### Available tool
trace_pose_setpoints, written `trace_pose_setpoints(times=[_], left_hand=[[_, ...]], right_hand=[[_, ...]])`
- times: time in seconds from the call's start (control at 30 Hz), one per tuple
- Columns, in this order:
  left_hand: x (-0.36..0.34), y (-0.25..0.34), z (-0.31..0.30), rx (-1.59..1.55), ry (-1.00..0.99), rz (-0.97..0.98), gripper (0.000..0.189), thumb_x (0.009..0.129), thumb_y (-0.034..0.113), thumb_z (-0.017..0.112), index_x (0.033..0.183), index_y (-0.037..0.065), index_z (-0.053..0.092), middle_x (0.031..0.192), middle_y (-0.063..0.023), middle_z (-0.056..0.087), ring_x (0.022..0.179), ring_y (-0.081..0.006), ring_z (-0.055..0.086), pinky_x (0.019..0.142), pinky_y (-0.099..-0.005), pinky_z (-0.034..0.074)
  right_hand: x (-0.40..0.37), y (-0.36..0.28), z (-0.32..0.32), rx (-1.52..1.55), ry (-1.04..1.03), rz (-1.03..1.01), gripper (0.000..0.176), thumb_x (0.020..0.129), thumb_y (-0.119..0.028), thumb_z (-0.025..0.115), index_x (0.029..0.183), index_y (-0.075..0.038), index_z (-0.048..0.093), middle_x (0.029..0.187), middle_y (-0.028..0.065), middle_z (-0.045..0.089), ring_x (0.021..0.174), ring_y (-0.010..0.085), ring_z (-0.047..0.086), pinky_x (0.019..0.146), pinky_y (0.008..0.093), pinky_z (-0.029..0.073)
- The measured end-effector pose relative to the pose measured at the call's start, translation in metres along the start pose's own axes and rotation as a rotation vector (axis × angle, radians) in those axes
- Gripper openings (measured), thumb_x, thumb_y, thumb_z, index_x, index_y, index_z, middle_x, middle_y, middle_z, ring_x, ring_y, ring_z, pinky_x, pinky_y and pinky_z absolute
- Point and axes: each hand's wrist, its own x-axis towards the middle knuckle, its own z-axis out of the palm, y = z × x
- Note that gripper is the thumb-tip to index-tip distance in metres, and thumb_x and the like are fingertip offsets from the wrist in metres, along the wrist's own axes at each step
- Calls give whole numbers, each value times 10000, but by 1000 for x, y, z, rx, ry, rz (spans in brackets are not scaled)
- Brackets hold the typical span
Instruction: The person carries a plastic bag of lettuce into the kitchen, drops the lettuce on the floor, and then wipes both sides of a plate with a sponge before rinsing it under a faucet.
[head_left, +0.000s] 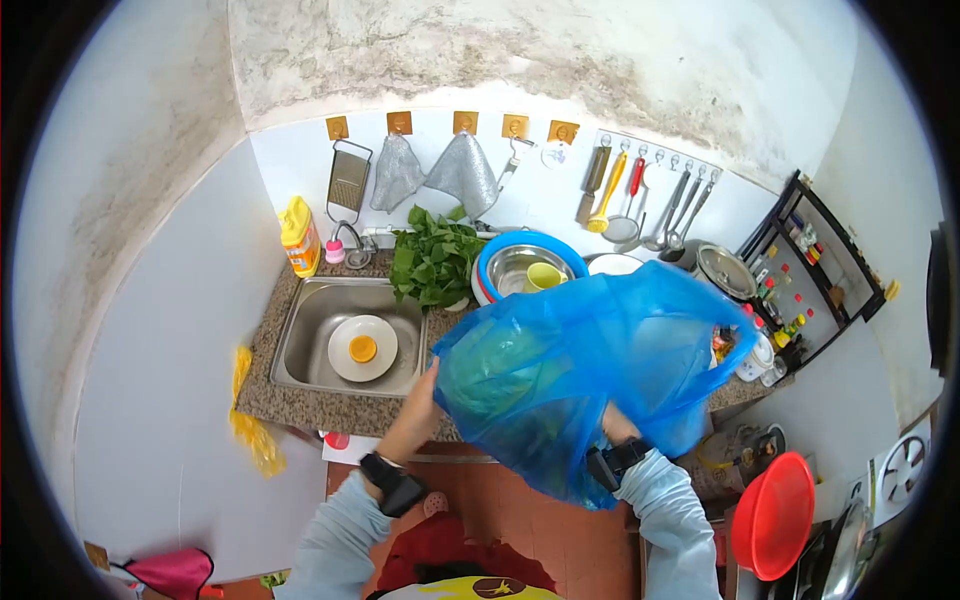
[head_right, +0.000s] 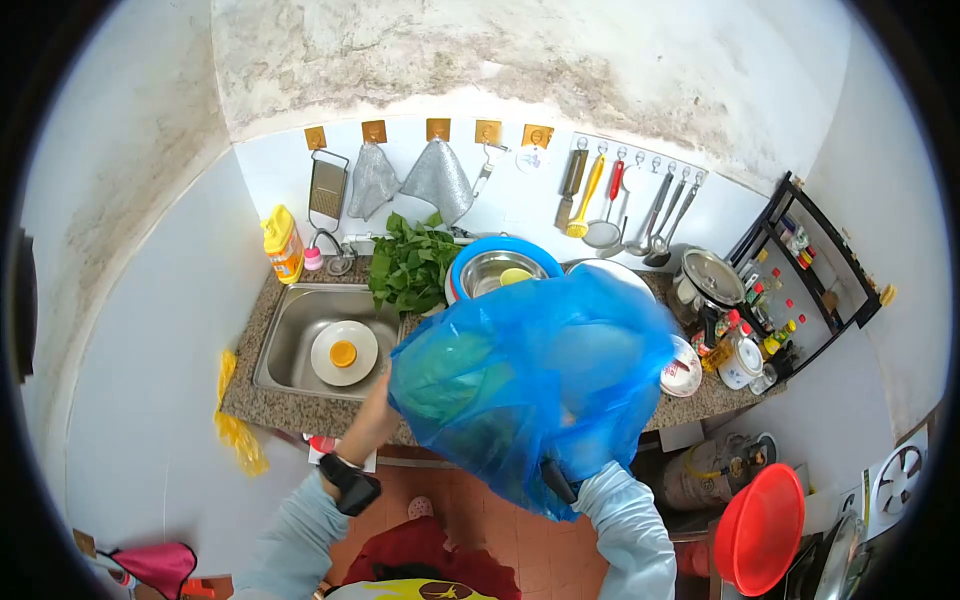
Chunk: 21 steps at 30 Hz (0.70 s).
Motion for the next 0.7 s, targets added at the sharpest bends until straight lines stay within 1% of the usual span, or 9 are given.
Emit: trace_pose_setpoints(times=[0.07, 0.2, 0.27, 0.37, 0.5, 0.57, 0.63, 0.67, 0.7], left_hand=[[12, 4, 11, -395, 43, -102, 520, 984, 427, 372, 1314, 28, 418, 1247, -85, 519, 1127, -187, 499, 967, -341, 412], [32, 7, 9, -347, 85, -119, 521, 982, 429, 378, 1301, 21, 427, 1224, -90, 531, 1090, -191, 522, 930, -318, 442], [45, 16, 8, -624, 53, -266, 516, 979, 439, 378, 1280, 26, 451, 1181, -93, 553, 1037, -195, 548, 891, -307, 469], [59, 25, 11, -595, 106, -224, 523, 975, 451, 381, 1264, 24, 467, 1155, -97, 568, 1010, -200, 559, 884, -317, 475], [80, 27, 12, -554, 163, -294, 527, 973, 453, 388, 1255, 17, 476, 1142, -91, 575, 1026, -195, 552, 895, -308, 466], [94, 24, -13, -488, 121, -114, 523, 974, 450, 386, 1248, 16, 484, 1135, -76, 574, 1032, -186, 545, 907, -300, 453], [82, 50, -24, -295, 164, 69, 498, 976, 440, 383, 1227, 27, 503, 1128, -62, 574, 1021, -171, 544, 905, -295, 446], [85, 44, -54, -301, 240, 65, 476, 980, 427, 373, 1213, 39, 518, 1139, -60, 575, 1028, -166, 544, 911, -305, 444], [86, 42, -91, -228, 146, 164, 469, 980, 425, 375, 1210, 46, 525, 1156, -66, 575, 1062, -174, 539, 931, -314, 436]], right_hand=[[11, 7, 7, 35, 16, 29, 234, 862, -193, 573, 1030, -29, 577, 997, 157, 617, 952, 286, 603, 800, 409, 496], [18, 28, 30, 131, 57, 96, 235, 864, -191, 571, 1035, -29, 575, 1000, 154, 616, 957, 282, 601, 805, 407, 495], [18, 40, 43, 190, 76, 124, 236, 865, -191, 571, 1037, -29, 574, 1001, 153, 616, 959, 280, 600, 807, 406, 495], [15, 60, 65, 295, 95, 159, 236, 866, -190, 570, 1040, -29, 572, 1004, 151, 616, 963, 277, 599, 811, 404, 494], [9, 84, 90, 391, 110, 178, 237, 868, -188, 568, 1044, -30, 570, 1007, 148, 615, 968, 273, 597, 816, 402, 494], [8, 94, 96, 401, 110, 160, 237, 869, -188, 567, 1046, -30, 570, 1008, 146, 615, 970, 271, 596, 818, 401, 493], [8, 102, 94, 323, 100, 116, 238, 870, -187, 567, 1048, -30, 569, 1010, 145, 615, 973, 270, 595, 820, 400, 493], [7, 107, 92, 238, 95, 87, 238, 870, -187, 566, 1049, -30, 568, 1010, 144, 615, 974, 269, 595, 822, 400, 493], [5, 108, 88, 165, 92, 56, 238, 870, -186, 566, 1050, -30, 568, 1011, 143, 615, 975, 268, 595, 823, 399, 493]])
